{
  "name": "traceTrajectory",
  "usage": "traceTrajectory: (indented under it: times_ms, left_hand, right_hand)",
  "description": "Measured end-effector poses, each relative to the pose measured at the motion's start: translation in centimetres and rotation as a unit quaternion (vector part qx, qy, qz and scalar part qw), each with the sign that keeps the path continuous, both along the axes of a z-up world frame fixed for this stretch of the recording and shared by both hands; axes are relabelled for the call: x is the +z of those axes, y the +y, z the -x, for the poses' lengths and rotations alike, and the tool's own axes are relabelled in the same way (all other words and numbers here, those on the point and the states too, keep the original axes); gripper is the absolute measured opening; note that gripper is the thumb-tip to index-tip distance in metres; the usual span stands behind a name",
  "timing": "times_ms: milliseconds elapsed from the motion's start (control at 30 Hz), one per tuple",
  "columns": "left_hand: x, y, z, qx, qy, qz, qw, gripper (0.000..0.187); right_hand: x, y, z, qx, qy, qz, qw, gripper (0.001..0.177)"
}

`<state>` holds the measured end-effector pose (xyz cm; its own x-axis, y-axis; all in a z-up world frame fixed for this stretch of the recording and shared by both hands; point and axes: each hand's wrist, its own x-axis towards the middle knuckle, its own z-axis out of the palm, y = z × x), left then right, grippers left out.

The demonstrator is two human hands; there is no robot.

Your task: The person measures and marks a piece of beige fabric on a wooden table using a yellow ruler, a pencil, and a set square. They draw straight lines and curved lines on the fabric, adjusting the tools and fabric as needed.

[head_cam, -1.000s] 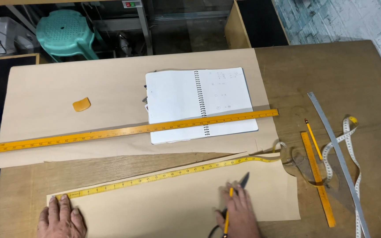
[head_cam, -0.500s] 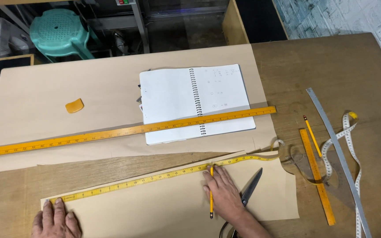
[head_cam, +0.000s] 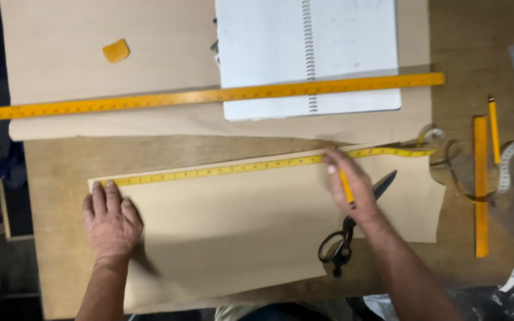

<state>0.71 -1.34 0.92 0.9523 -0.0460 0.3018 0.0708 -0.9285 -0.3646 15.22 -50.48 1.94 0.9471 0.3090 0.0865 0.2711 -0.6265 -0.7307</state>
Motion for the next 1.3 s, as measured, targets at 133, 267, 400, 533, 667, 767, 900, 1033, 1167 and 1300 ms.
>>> traceTrajectory:
  times_ms: [133, 267, 400, 533, 667, 767, 900, 1033, 1167, 1300]
  left_hand:
    - [-2.3, 1.1, 0.9, 0.107, 0.045, 0.13, 0.985, 0.057]
    - [-2.8, 1.2, 1.1, 0.134, 0.067, 0.146, 0.978, 0.059]
    - [-2.6, 1.3, 1.0, 0.12, 0.057, 0.146, 0.98, 0.058]
    - [-0.3, 0.2, 0.0, 0.054, 0.033, 0.06, 0.996, 0.052]
    - [1.0, -0.4, -0.5, -0.009, -0.004, 0.014, 1.0, 0.047]
    - [1.0, -0.3, -0.6, -0.013, -0.019, 0.017, 1.0, 0.046]
    - [0.6, -0.1, -0.3, -0.009, -0.013, 0.003, 1.0, 0.047]
    - [0.7, -0.2, -0.3, 0.003, -0.009, 0.022, 1.0, 0.048]
    - [0.9, -0.3, -0.4, -0.005, -0.015, 0.019, 1.0, 0.045]
    - [0.9, -0.3, -0.4, -0.002, -0.01, 0.027, 1.0, 0.047]
  right_hand:
    - [1.4, 0.5, -0.2, -0.064, 0.044, -0.077, 0.994, 0.037]
    - [1.7, 0.2, -0.3, -0.093, 0.084, -0.072, 0.989, 0.034]
    - [1.9, 0.0, -0.7, -0.101, 0.106, -0.079, 0.986, 0.034]
    - [1.5, -1.2, -1.6, -0.148, 0.171, -0.083, 0.971, 0.03]
    - [1.2, -2.6, -2.0, -0.137, 0.183, -0.116, 0.967, 0.02]
    - [1.4, -3.5, -2.6, -0.157, 0.205, -0.097, 0.961, 0.018]
    - [0.6, -4.9, -3.0, -0.156, 0.211, -0.109, 0.959, 0.017]
    - [0.0, -6.2, -3.3, -0.162, 0.195, -0.1, 0.962, 0.015]
    - [-0.4, -6.9, -3.6, -0.161, 0.203, -0.081, 0.962, 0.014]
    - [-0.8, -6.9, -3.7, -0.155, 0.201, -0.089, 0.963, 0.013]
